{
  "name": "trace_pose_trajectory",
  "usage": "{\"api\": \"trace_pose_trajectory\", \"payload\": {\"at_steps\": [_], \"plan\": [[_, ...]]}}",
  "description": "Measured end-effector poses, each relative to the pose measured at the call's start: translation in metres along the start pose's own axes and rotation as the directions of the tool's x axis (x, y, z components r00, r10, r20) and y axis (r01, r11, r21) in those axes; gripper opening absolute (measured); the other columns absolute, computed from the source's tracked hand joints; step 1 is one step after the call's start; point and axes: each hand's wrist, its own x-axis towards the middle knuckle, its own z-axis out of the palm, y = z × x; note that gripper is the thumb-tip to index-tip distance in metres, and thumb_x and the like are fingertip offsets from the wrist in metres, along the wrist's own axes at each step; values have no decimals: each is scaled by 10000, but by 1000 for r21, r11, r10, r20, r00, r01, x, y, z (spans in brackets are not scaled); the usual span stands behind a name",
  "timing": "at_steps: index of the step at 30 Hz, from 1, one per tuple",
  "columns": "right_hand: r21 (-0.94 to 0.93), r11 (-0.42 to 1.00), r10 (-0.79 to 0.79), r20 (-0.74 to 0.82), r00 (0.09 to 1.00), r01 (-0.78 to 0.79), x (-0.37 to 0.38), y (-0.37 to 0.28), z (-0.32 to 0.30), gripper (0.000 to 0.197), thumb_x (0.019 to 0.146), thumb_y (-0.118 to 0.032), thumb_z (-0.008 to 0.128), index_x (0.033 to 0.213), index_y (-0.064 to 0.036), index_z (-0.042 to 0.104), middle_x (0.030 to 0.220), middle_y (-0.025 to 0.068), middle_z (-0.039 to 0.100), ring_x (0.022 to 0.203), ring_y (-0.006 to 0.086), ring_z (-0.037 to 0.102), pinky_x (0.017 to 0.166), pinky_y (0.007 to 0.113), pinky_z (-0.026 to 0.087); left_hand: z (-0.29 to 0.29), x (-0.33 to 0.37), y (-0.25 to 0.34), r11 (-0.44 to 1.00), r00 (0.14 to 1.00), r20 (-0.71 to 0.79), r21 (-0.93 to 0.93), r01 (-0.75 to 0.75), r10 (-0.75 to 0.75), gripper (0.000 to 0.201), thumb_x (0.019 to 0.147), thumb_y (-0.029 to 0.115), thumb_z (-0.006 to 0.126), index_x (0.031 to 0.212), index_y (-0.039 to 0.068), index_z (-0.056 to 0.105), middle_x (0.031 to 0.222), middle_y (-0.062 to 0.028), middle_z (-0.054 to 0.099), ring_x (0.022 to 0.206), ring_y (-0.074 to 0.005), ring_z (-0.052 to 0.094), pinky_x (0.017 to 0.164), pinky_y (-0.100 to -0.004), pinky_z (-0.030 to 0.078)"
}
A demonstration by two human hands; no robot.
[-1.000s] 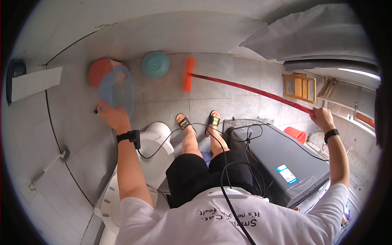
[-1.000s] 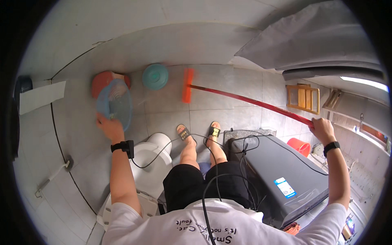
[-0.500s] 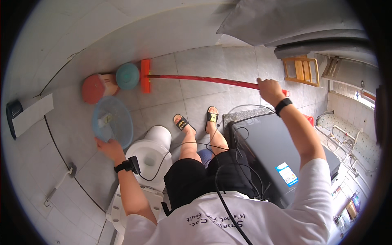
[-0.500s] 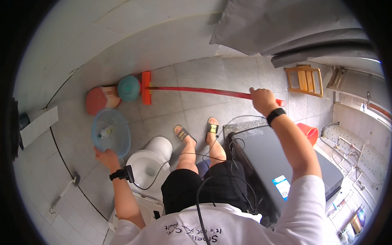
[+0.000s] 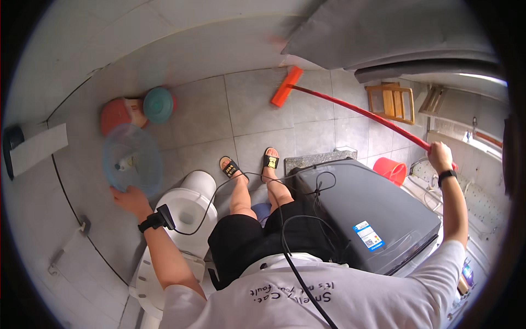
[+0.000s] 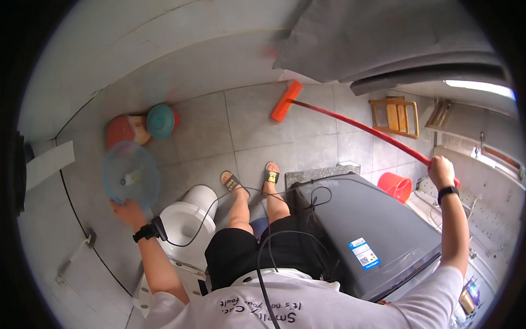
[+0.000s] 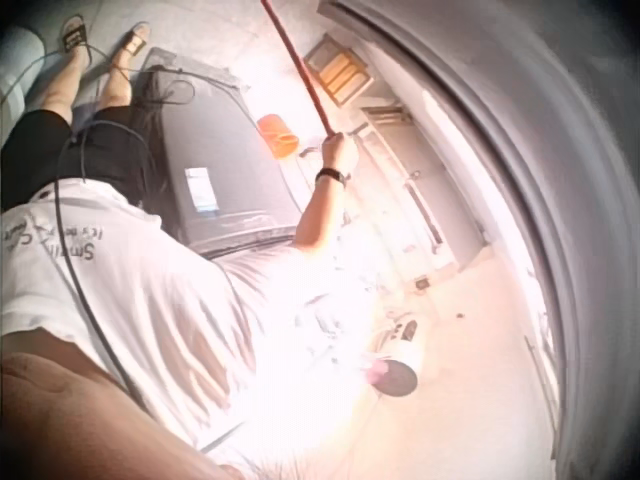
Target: Clean the toilet bowl with a brush, flush, and then mop the bathroom floor.
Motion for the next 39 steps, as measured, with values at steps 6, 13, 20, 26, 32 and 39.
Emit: {"api": "trace_pose_trajectory", "payload": {"at_steps": [6,13,20,26,32,39], "plan": [[79,975,-204,-61,977,208,-24,11,-22,110,644,-178,625,655,-70,605,687,148,579,671,326,560,619,410,466,-19,30,-74,996,979,-203,87,16,2,543,700,83,473,1202,-86,355,1143,-287,423,952,-401,484,829,-412,402],[202,897,-427,168,888,393,8,-153,-83,180,648,-226,623,695,-53,606,680,167,586,676,334,573,630,407,464,-94,36,-84,822,869,-100,-392,414,-485,559,673,49,457,1204,-91,355,948,-231,552,780,-322,566,506,-354,503],[172,605,-792,232,565,777,22,-419,-148,416,796,-443,474,783,-43,585,694,174,590,712,335,575,673,423,452,-139,25,-162,869,830,-307,-337,363,-466,557,683,28,423,1228,-55,350,907,-181,546,596,-248,554,382,-285,464],[-50,233,-964,-144,224,971,-14,-631,-162,374,804,-407,473,777,-50,582,675,115,604,643,294,596,576,394,478,-136,15,-179,738,758,-157,-417,531,-634,539,687,22,424,1221,-28,375,967,-169,524,630,-195,546,400,-263,485],[-365,364,-927,-229,297,857,22,-611,-125,323,795,-341,526,814,-18,532,596,79,589,583,244,617,469,351,485,-128,14,-192,668,689,-169,-484,565,-705,520,688,10,414,1205,-34,388,974,-163,532,642,-178,543,417,-253,499],[-275,774,-609,-77,790,570,50,-364,-143,373,791,-416,520,793,-43,528,664,142,604,633,299,604,576,376,493,-123,10,-193,624,749,-78,-612,485,-658,503,692,10,399,1192,-45,394,983,-164,526,676,-179,551,422,-258,504]]}}
